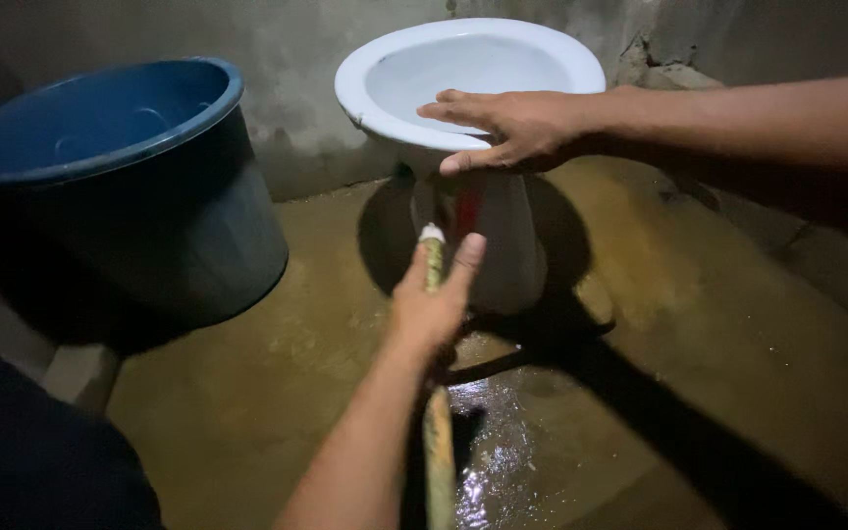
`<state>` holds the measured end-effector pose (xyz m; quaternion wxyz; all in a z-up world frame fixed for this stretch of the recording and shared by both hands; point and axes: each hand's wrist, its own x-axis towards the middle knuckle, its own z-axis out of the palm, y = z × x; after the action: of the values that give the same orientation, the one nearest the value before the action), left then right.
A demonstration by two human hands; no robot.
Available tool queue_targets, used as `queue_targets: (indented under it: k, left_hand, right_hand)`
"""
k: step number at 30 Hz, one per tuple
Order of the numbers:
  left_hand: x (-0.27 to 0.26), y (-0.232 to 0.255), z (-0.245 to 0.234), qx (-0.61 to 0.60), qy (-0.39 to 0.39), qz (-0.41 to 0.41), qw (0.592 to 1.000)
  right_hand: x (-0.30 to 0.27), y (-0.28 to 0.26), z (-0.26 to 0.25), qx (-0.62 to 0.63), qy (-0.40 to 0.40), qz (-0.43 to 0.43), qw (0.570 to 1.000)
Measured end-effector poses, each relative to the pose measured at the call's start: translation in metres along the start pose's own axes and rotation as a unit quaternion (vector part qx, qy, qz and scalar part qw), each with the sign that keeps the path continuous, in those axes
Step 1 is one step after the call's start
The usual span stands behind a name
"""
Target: The person scrubs the inside of a white toilet bowl using a long-handled brush with red and green bristles. They hold the bowl steady with one hand and scrub the interior surfaces in circular motions, then briefly scrub the exterior base before returning to the interior.
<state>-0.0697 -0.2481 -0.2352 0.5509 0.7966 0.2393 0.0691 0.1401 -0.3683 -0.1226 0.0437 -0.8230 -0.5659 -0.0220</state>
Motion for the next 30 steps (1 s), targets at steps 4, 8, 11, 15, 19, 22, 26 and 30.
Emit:
queue_targets:
  k: [4, 8, 11, 15, 19, 22, 26, 30]
  left_hand:
    - [0.011, 0.003, -0.016, -0.119, -0.058, -0.094, 0.987]
    - [-0.01, 0.004, -0.026, -0.268, -0.129, -0.178, 0.938]
    - [-0.018, 0.01, -0.038, -0.243, -0.15, -0.187, 0.94]
    - [-0.008, 0.003, -0.039, -0.118, -0.102, -0.165, 0.974]
    - [-0.005, -0.011, -0.021, -0.031, -0.013, -0.06, 0.998]
    - [-0.035, -0.003, -0.005, 0.14, 0.034, -0.01, 0.989]
    - [-0.035, -0.005, 0.0, 0.17, 0.033, -0.016, 0.985]
    - [0.032, -0.028, -0.018, 0.116, -0.004, 0.035, 0.993]
  right_hand:
    - [0.004, 0.001, 0.0, -0.001, -0.014, 0.031, 0.999]
    - [0.004, 0.003, -0.001, 0.065, 0.014, 0.046, 0.997]
    - [0.002, 0.001, -0.004, 0.088, 0.023, 0.035, 0.995]
    - [-0.001, -0.001, -0.004, 0.079, 0.019, 0.045, 0.996]
    - [0.003, 0.002, -0.002, 0.086, 0.002, 0.065, 0.994]
    - [0.007, 0.001, -0.001, 0.083, 0.0, 0.064, 0.994]
    - [0.002, 0.002, -0.006, 0.095, -0.001, 0.049, 0.994]
    - [0.004, 0.004, -0.004, 0.086, 0.006, 0.028, 0.996]
